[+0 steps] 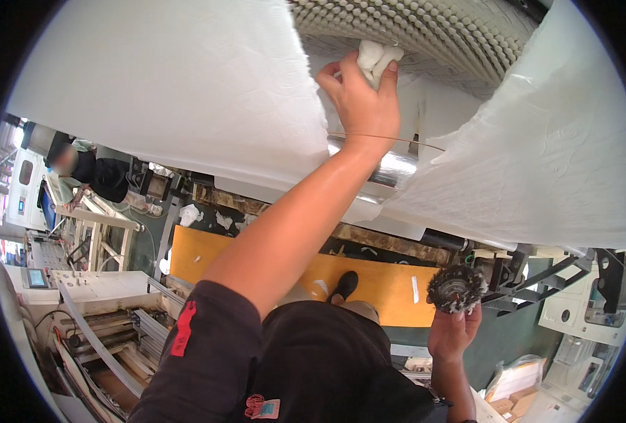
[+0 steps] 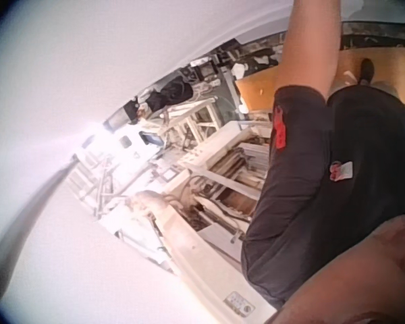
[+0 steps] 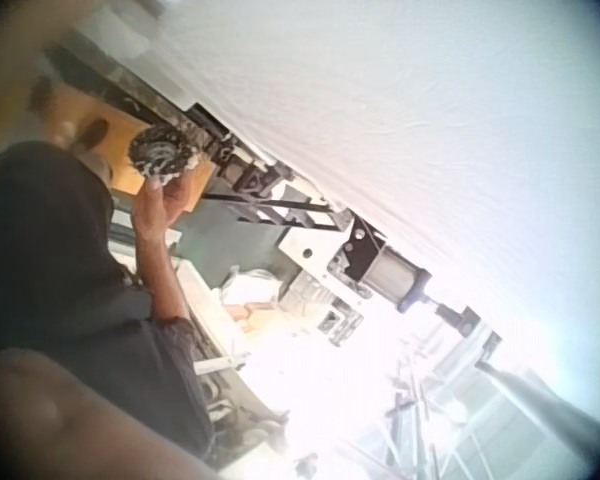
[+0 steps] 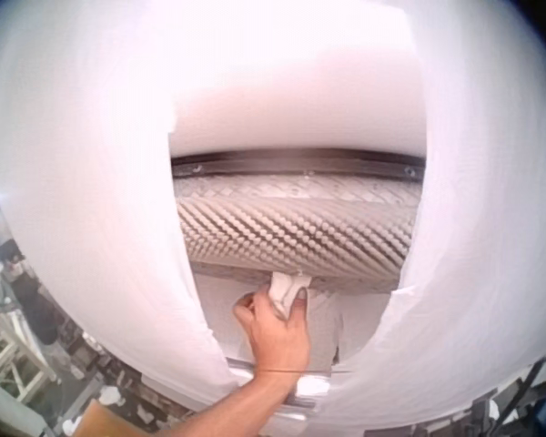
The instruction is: The person wipes the internal rollers and components of an industrial paper or textile machine using a cloth and a round brush.
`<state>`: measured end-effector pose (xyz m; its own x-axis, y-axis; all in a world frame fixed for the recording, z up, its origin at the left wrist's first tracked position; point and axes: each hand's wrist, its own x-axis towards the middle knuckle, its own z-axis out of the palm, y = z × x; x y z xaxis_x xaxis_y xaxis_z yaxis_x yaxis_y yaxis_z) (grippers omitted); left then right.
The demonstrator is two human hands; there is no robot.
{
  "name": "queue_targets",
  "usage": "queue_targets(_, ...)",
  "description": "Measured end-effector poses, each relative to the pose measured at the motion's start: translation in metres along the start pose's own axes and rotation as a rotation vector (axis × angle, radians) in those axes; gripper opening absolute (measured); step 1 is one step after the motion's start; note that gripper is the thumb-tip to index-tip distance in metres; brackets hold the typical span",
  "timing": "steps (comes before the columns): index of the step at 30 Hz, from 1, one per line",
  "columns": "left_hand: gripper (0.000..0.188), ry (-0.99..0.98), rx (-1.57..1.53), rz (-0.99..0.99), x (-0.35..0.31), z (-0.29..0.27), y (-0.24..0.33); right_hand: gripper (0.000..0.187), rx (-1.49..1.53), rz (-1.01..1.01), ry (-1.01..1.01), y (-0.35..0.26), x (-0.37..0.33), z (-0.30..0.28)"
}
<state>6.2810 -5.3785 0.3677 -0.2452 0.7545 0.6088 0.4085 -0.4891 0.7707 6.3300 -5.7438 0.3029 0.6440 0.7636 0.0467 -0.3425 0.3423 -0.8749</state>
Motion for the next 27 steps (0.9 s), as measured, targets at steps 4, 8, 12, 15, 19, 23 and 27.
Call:
queue_targets(4,0.056,-0.162,-0.153,-0.112,0.007,0.024,0.002,0.066,0.002,0.059,0.013,-0.004,-0.003,-0.008)
queue_targets(8,0.062,-0.160,-0.394,-0.089,0.022,0.048,-0.023,0.076,-0.040,0.121,0.040,-0.004,-0.003,-0.015)
queue_targets(12,0.061,-0.236,-0.467,-0.188,0.027,0.062,-0.039,0.079,-0.036,0.129,0.025,-0.006,0.003,-0.020)
queue_targets(15,0.059,-0.190,-0.351,-0.086,0.016,0.056,-0.029,0.079,-0.025,0.114,0.077,-0.006,0.004,-0.021)
queue_targets(19,0.057,-0.092,-0.318,0.105,0.025,0.051,-0.016,0.075,-0.014,0.154,0.016,-0.011,0.012,-0.015)
queue_targets(23,0.057,-0.196,-0.324,-0.050,0.021,0.040,-0.008,0.070,-0.012,0.162,-0.020,-0.004,0.009,-0.023)
queue_targets(27,0.056,-0.170,-0.292,-0.024,0.024,0.042,-0.018,0.070,0.024,0.176,-0.006,-0.004,0.011,-0.016)
